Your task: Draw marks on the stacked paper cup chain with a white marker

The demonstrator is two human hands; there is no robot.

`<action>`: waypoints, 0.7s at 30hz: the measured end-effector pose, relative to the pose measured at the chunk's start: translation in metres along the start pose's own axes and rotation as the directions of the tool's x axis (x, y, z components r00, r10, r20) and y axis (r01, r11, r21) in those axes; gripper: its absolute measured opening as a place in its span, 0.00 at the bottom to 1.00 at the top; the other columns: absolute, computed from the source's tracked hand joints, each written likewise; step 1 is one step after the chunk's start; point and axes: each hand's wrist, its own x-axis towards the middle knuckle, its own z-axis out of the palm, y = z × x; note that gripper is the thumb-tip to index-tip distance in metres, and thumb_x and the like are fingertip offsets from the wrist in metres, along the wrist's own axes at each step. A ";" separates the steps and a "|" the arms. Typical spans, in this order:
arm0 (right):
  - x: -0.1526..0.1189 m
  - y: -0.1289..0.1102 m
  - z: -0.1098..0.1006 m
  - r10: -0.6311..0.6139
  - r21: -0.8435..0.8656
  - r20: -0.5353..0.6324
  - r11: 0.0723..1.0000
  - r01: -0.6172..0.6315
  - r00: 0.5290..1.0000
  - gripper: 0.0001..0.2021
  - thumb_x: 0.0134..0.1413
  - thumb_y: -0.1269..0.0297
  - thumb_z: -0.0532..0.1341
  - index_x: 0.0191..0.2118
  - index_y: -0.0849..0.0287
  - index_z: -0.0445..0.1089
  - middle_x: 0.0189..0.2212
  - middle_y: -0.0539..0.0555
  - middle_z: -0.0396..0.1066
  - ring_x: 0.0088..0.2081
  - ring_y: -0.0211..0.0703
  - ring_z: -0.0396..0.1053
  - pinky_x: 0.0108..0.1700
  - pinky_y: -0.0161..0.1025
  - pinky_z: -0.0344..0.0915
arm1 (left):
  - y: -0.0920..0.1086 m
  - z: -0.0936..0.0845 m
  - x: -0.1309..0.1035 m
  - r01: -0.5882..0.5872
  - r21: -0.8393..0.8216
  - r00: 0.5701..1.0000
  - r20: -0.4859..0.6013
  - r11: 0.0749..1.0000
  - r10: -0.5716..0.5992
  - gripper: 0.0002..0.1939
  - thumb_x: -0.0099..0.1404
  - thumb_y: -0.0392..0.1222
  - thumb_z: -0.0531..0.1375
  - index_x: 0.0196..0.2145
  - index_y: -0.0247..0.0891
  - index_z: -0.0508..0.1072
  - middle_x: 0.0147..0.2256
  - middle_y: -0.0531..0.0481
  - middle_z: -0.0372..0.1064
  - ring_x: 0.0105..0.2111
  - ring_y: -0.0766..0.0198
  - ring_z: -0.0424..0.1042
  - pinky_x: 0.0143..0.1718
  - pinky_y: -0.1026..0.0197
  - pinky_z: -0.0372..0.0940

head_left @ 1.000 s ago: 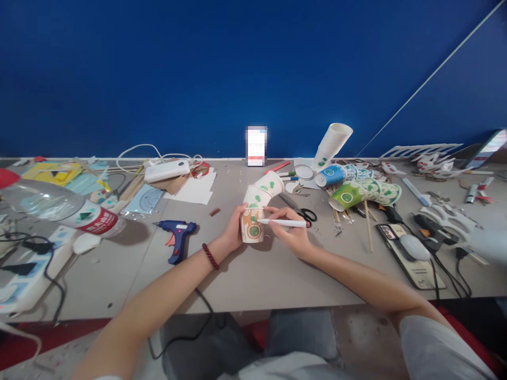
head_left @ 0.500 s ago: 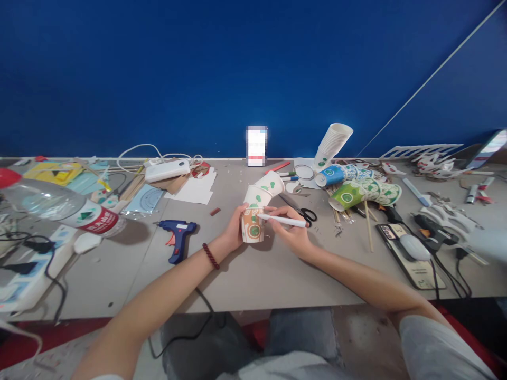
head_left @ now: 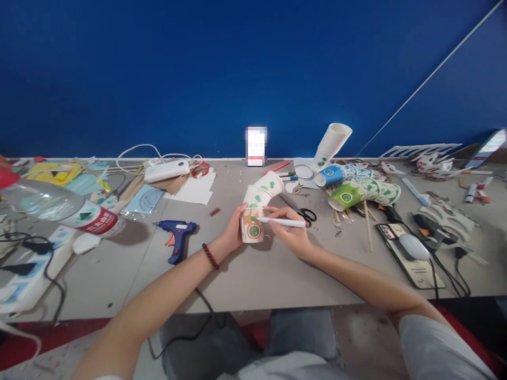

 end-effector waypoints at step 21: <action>0.000 -0.001 -0.001 -0.007 0.035 0.013 0.999 0.007 1.000 0.08 0.57 0.58 0.65 0.31 0.54 0.70 0.29 0.53 0.76 0.52 0.58 0.77 0.47 0.51 0.73 | -0.001 -0.003 0.002 -0.010 0.018 1.000 -0.004 1.000 0.011 0.16 0.61 0.52 0.59 0.35 0.35 0.76 0.29 0.46 0.76 0.25 0.59 0.73 0.30 0.59 0.66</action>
